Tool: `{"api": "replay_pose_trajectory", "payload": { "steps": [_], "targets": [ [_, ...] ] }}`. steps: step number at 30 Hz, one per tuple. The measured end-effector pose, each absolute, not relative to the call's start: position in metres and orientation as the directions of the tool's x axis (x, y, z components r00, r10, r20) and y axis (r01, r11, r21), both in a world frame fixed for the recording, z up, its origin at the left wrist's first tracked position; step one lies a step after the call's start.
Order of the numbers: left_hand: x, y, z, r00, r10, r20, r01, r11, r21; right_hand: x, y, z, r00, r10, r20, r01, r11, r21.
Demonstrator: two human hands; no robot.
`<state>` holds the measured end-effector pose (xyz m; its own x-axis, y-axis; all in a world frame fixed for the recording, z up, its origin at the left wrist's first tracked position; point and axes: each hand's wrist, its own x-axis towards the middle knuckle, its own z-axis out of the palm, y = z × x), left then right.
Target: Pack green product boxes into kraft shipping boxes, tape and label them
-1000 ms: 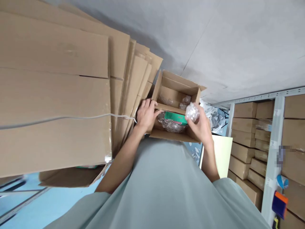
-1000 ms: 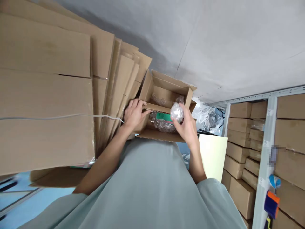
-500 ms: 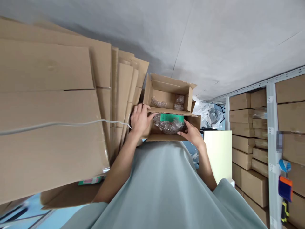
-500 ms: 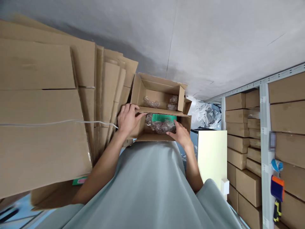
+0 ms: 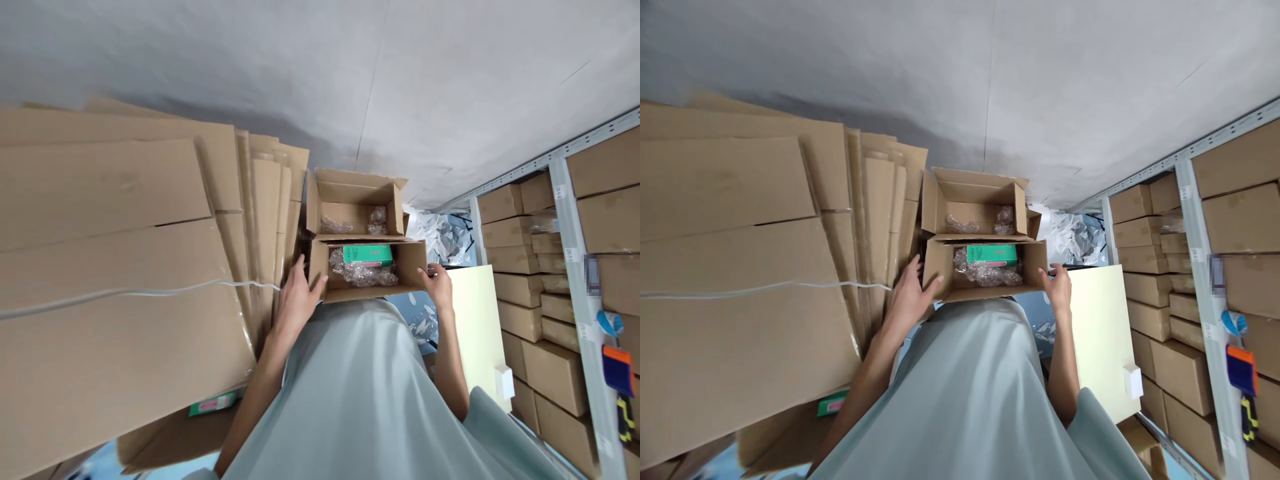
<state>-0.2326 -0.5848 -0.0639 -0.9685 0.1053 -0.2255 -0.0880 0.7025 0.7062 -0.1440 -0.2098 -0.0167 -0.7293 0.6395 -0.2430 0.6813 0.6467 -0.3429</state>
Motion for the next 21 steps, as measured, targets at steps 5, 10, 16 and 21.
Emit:
{"api": "replay_pose_trajectory", "payload": {
  "steps": [5, 10, 16, 21],
  "targets": [
    [-0.222, -0.585, -0.069, -0.943, 0.134, -0.305, -0.097, 0.764, 0.637, -0.112, -0.228, -0.027, -0.712, 0.658, -0.244, 0.699, 0.635, -0.328],
    [-0.212, -0.574, -0.055, -0.914, 0.288, -0.286, 0.046, 0.773, 0.632, -0.044, -0.246, -0.011, -0.626, 0.760, -0.173, 0.756, 0.538, -0.372],
    [-0.195, -0.514, -0.048, -0.790, 0.525, -0.315, 0.220, 0.724, 0.654, 0.052, -0.240, 0.023, -0.414, 0.893, -0.176, 0.867, 0.327, -0.376],
    [-0.165, -0.429, -0.044, -0.696, 0.664, -0.274, 0.360, 0.653, 0.667, 0.127, -0.206, 0.027, -0.252, 0.958, -0.137, 0.883, 0.170, -0.438]
  ]
}}
